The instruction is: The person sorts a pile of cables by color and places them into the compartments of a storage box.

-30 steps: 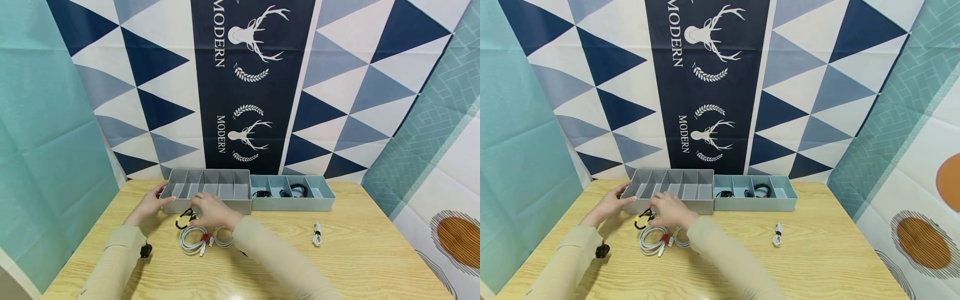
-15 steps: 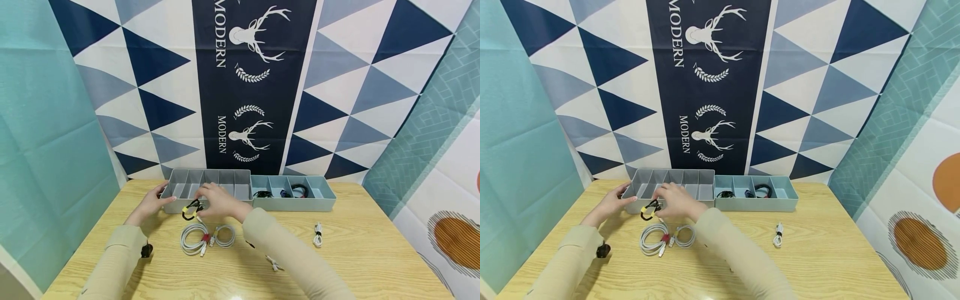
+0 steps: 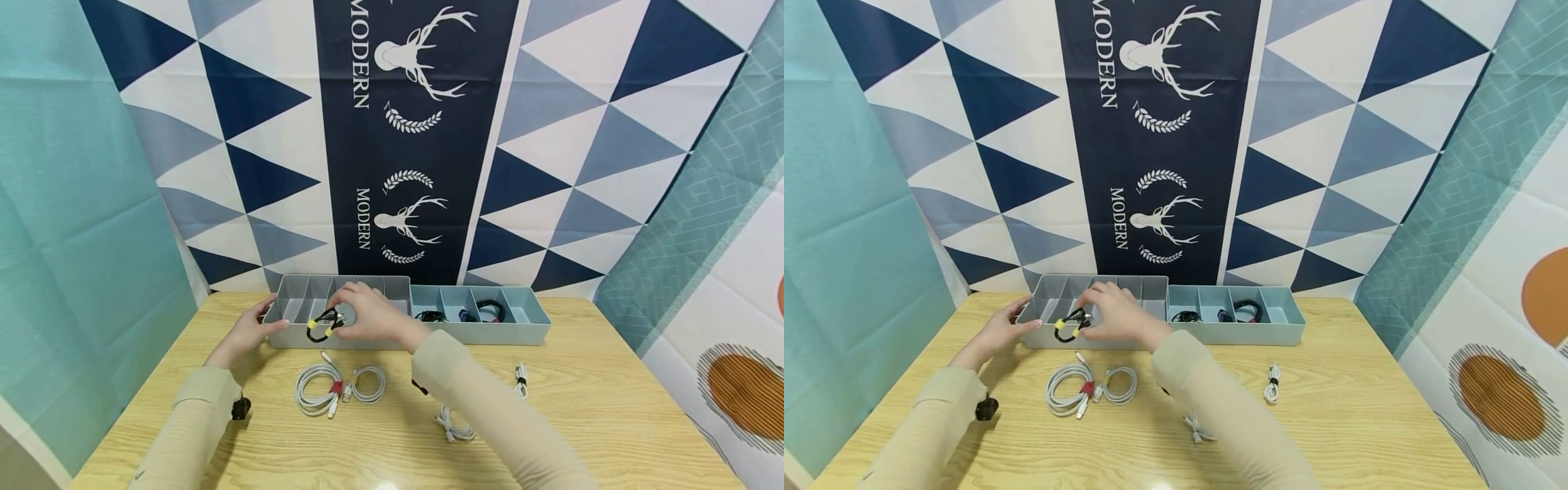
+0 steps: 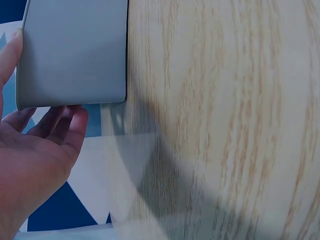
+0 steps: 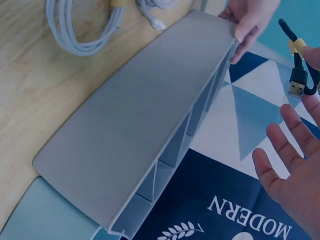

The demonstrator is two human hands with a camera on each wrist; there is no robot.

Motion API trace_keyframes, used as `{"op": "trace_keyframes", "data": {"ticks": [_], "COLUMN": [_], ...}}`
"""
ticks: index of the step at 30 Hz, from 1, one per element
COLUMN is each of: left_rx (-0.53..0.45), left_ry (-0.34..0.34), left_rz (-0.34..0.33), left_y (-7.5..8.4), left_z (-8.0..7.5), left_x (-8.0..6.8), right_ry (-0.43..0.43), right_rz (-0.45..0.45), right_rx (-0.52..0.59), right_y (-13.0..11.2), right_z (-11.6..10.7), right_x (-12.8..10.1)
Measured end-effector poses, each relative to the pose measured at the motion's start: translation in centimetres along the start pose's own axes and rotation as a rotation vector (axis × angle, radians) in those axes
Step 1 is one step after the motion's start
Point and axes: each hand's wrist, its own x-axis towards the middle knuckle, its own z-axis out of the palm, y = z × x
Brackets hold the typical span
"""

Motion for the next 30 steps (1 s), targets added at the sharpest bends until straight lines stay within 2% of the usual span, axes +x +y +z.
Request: {"op": "trace_keyframes", "data": {"ticks": [12,18,25,30], "left_rx": [-0.009,-0.022,-0.040,-0.054], "left_ry": [0.008,0.003,-0.010,-0.015], "left_rz": [0.017,0.015,0.019,0.017], "left_y": [-0.3,-0.4,-0.3,-0.2], "left_z": [0.2,0.1,0.1,0.1], "left_x": [0.2,0.3,0.2,0.1], "right_ry": [0.085,0.133,0.171,0.199], "right_rz": [-0.007,-0.022,0.028,0.011], "right_rx": [0.060,0.093,0.116,0.132], "right_y": [0.5,1.5,2.8,3.7], "right_z": [-2.7,-3.9,-5.8,-7.1], "right_x": [-0.9,-1.5,-2.7,-3.6]}}
